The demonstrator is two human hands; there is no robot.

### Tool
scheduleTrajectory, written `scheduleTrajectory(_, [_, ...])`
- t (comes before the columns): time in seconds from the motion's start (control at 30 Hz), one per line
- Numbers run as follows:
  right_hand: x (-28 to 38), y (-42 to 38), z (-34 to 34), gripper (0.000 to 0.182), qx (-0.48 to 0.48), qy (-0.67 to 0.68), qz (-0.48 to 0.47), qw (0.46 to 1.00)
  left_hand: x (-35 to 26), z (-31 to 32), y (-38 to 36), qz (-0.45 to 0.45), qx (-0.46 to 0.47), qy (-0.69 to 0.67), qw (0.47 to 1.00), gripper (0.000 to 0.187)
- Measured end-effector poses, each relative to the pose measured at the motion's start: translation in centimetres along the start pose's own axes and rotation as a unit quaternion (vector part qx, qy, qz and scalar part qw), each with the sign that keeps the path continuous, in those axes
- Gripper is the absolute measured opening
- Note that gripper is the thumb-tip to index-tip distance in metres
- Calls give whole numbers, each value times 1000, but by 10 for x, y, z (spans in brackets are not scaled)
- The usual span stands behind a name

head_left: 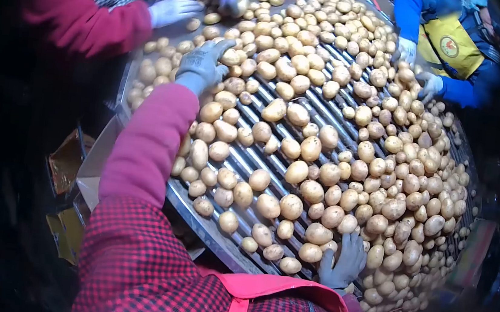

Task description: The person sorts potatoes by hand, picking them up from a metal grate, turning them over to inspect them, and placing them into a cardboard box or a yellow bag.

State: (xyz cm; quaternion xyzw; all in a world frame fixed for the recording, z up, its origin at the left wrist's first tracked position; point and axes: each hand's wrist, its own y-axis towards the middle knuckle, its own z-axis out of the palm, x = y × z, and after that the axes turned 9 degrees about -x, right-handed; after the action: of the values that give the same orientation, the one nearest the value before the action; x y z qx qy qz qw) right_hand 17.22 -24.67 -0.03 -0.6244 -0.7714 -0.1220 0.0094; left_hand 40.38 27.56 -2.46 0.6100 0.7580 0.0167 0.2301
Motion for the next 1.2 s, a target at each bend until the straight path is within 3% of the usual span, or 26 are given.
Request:
scheduleTrajectory(0.13, [17,11,3,69,29,8,0,1000,-16,-68,-104,-20,-100,-73,992,67])
scheduleTrajectory(0.23, [28,23,22,70,-15,37,-53,998,5,-111,-203,-40,-137,-39,989,68])
scheduleTrajectory(0.37, [46,65,33,69,-26,113,-117,986,22,-143,-310,-241,21,32,970,68])
scheduleTrajectory(0.43, [59,90,34,68,7,99,-147,984,23,-147,-328,-205,43,90,974,67])
scheduleTrajectory(0.5, [74,112,41,65,-7,112,-165,980,14,-145,-316,-154,20,135,979,68])
scheduleTrajectory(0.57, [103,131,45,62,18,71,-149,986,-8,-137,-283,-112,-9,63,992,65])
scheduleTrajectory(0.6, [112,148,51,59,17,116,-158,980,-17,-129,-267,-80,-23,38,996,64])
scheduleTrajectory(0.7, [120,194,100,57,-85,54,-186,977,-16,-87,-214,17,-94,14,995,56])
scheduleTrajectory(0.83, [119,206,103,57,-61,87,-160,981,-42,-45,-120,67,-120,-65,988,52])
scheduleTrajectory(1.0, [91,166,82,57,-50,142,-170,974,-113,17,-5,207,32,71,975,60])
scheduleTrajectory(1.03, [81,163,80,57,-53,156,-161,973,-123,29,16,199,95,63,973,60])
scheduleTrajectory(1.13, [74,168,81,57,-42,182,-124,975,-130,70,54,160,111,-18,981,59])
scheduleTrajectory(1.2, [80,170,90,58,-50,189,-111,974,-131,77,60,83,157,-70,982,65])
